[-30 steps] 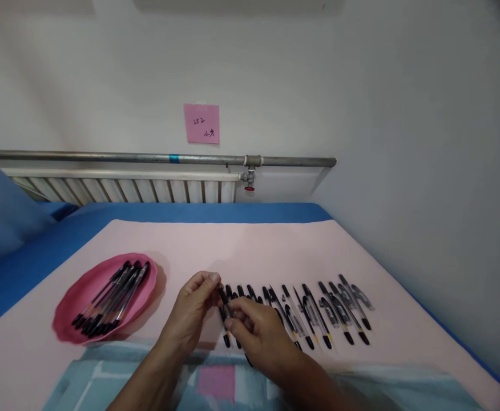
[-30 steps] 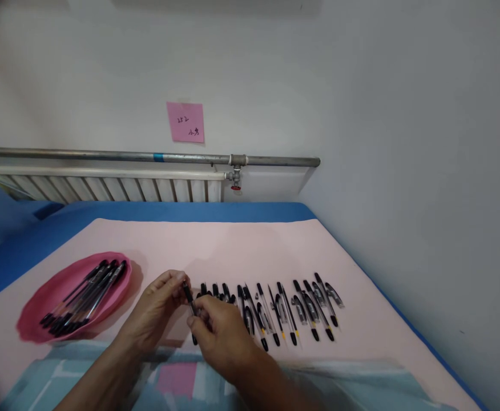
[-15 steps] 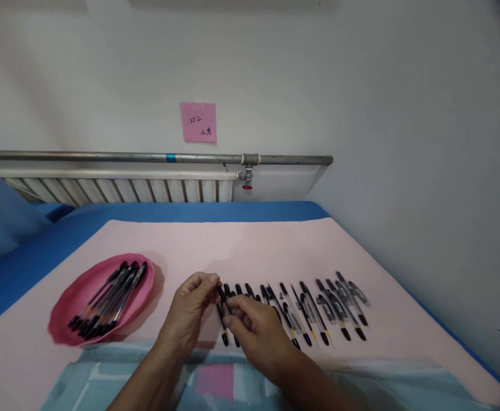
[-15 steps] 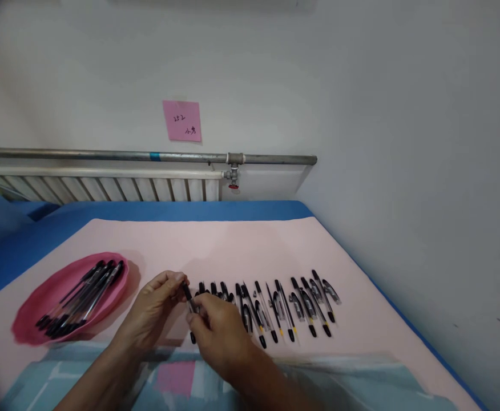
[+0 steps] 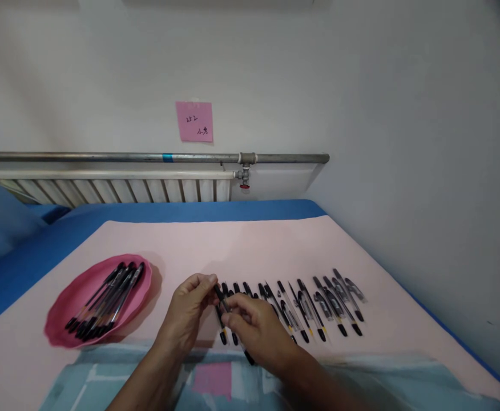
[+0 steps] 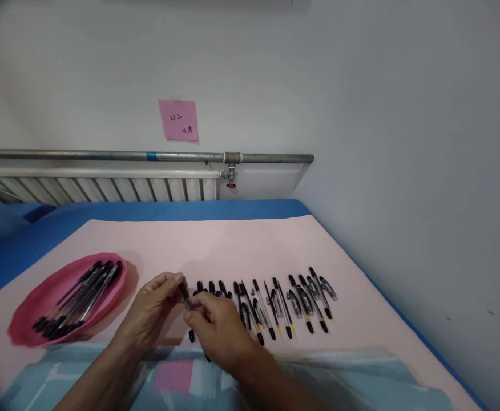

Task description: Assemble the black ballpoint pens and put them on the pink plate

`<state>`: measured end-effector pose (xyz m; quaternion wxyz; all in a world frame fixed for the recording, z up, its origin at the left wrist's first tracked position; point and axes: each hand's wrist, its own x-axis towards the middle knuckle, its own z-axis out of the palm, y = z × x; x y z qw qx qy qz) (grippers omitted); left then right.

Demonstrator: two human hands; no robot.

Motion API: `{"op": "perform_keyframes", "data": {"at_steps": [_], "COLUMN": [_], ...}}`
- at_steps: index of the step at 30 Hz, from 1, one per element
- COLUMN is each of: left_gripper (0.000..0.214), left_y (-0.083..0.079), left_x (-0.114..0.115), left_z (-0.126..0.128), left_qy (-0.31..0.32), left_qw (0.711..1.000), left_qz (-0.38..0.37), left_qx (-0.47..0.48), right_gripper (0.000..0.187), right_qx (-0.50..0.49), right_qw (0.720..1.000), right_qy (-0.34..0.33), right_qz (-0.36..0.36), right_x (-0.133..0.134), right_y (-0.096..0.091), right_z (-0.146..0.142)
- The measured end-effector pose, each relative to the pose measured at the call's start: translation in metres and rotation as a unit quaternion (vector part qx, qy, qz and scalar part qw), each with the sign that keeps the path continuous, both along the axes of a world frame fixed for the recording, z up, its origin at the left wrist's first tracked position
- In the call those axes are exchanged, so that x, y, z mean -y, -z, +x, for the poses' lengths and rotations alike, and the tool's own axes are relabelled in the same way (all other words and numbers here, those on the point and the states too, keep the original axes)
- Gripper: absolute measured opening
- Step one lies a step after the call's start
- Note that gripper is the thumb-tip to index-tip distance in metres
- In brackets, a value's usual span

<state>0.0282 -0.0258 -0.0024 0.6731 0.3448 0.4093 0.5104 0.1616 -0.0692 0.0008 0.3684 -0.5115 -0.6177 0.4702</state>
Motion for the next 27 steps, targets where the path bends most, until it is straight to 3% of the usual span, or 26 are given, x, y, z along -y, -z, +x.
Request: {"op": "perform_keyframes", "data": {"at_steps": [8,16,20,27], "left_gripper": [0.019,0.019,0.033,0.019], "left_y": [-0.0027,-0.0054,-0.0064,-0.0027], "left_x": [0.0024,0.0027,0.0017,-0.0009], "left_z": [0.0017,-0.0010,-0.0014,-0.0054], "left_qy": [0.003,0.038,0.047,0.029], "left_qw": [1.000,0.998,0.997,1.000], "left_qz": [-0.006,0.001,-0.020,0.012], "left_qx": [0.011,0.043,0.057,0.005], "right_gripper": [0.010,0.010,0.011,0.012], "right_qx": [0.017,-0.116,-0.070,0.008], "right_qw": [0.998,0.991,0.997,0.999], "right_qy": [0.026,-0.011,0.002,-0.001], "right_qz": [0.050,-0.067,-0.012,0.050], "right_x": [0.0019,-0.0016,-0.0008,0.0015], "right_y": [0.0028,-0.0020,-0.0031,0.0012], "right_z": [-0.0021,0.0000,0.0000,-0.0013]}}
